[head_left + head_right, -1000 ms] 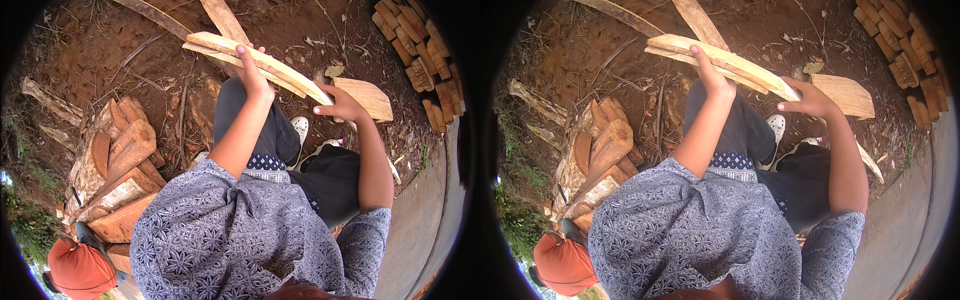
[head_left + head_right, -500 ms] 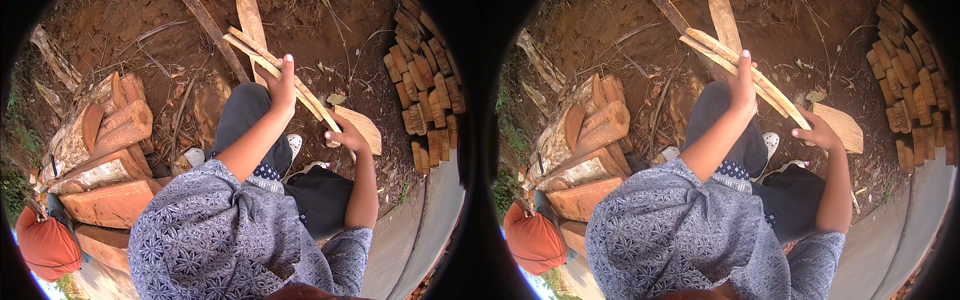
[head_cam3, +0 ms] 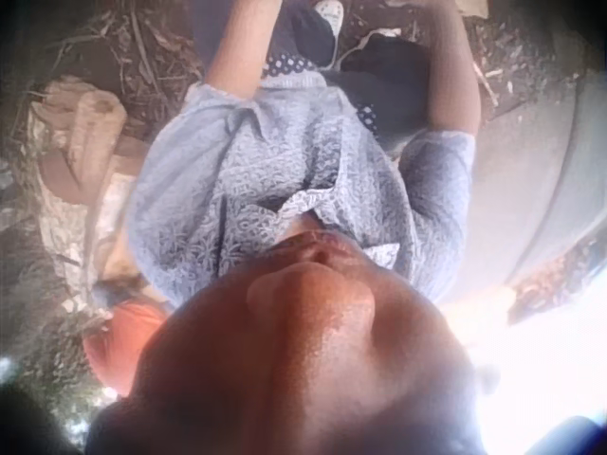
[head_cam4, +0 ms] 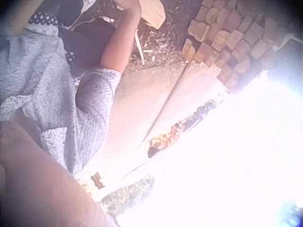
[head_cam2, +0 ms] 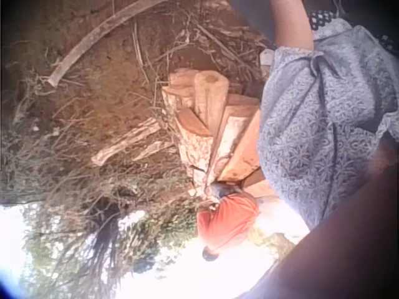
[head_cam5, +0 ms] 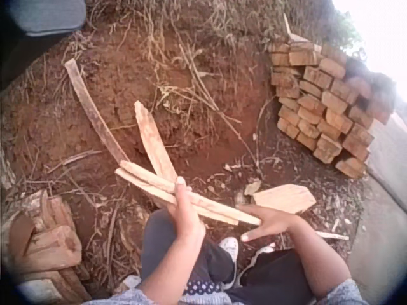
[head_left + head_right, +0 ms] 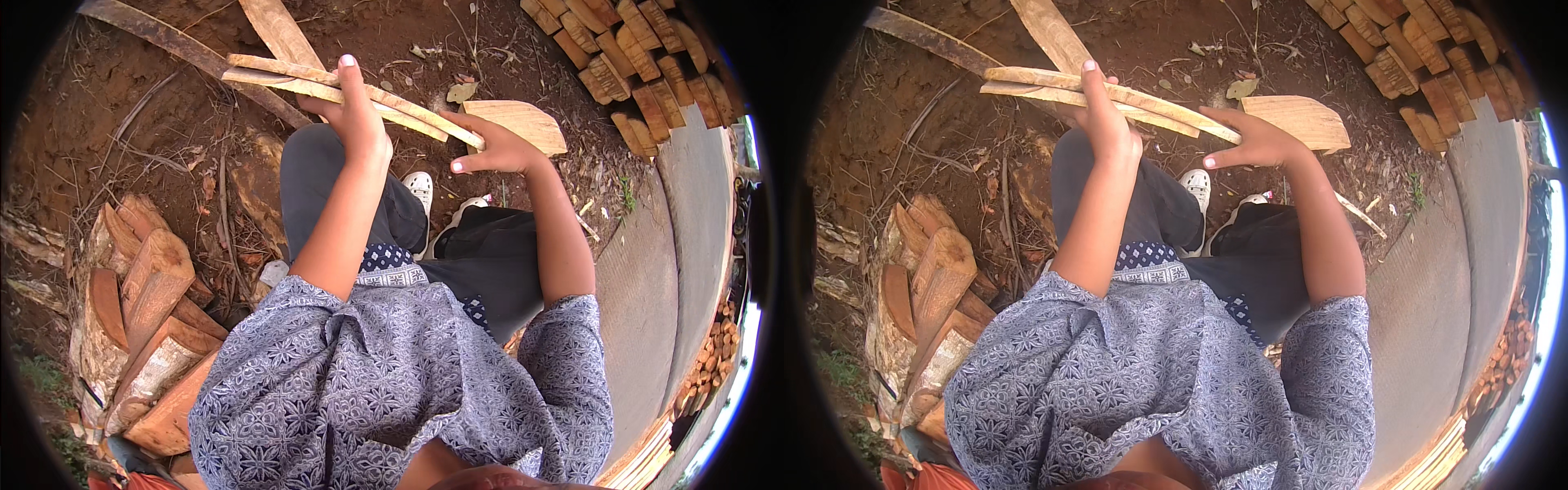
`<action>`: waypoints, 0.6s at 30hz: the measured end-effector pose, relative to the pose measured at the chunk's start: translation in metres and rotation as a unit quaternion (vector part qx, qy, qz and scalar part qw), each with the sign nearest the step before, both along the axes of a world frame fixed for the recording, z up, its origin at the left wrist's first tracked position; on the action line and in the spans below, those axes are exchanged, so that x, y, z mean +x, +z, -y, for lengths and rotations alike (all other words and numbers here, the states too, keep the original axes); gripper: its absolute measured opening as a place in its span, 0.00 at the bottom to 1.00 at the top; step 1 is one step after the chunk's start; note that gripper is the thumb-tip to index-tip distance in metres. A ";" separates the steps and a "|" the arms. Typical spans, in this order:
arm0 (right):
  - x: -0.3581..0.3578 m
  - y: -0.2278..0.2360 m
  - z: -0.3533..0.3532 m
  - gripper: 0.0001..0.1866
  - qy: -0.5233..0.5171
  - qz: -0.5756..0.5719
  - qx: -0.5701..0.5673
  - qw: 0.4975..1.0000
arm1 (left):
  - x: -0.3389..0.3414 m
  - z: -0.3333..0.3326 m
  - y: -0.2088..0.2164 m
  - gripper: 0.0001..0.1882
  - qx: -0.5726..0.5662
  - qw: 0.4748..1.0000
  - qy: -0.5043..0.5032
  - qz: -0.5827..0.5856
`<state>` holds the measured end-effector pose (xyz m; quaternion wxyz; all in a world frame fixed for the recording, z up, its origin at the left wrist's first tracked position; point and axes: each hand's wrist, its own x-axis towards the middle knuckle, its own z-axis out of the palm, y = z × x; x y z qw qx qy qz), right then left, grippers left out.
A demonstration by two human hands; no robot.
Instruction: The person sits on the ground and uses a hand saw to cut a piece of wood. They position the wood on a support, hold it steady with one hand, and saw through it with the other hand.
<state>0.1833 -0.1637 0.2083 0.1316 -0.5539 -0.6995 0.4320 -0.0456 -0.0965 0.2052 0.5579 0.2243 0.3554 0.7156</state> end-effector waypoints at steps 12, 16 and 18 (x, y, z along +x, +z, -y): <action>-0.062 -0.007 0.010 0.29 -0.189 0.128 0.277 0.933 | 0.001 -0.002 0.009 0.61 -0.054 0.998 -0.003 -0.027; -0.062 -0.021 0.008 0.27 -0.180 0.114 0.306 0.928 | 0.002 -0.006 0.002 0.61 -0.084 0.996 0.010 -0.028; -0.060 -0.021 0.005 0.26 -0.174 0.124 0.297 0.931 | 0.003 -0.006 0.000 0.60 -0.052 0.998 0.010 -0.024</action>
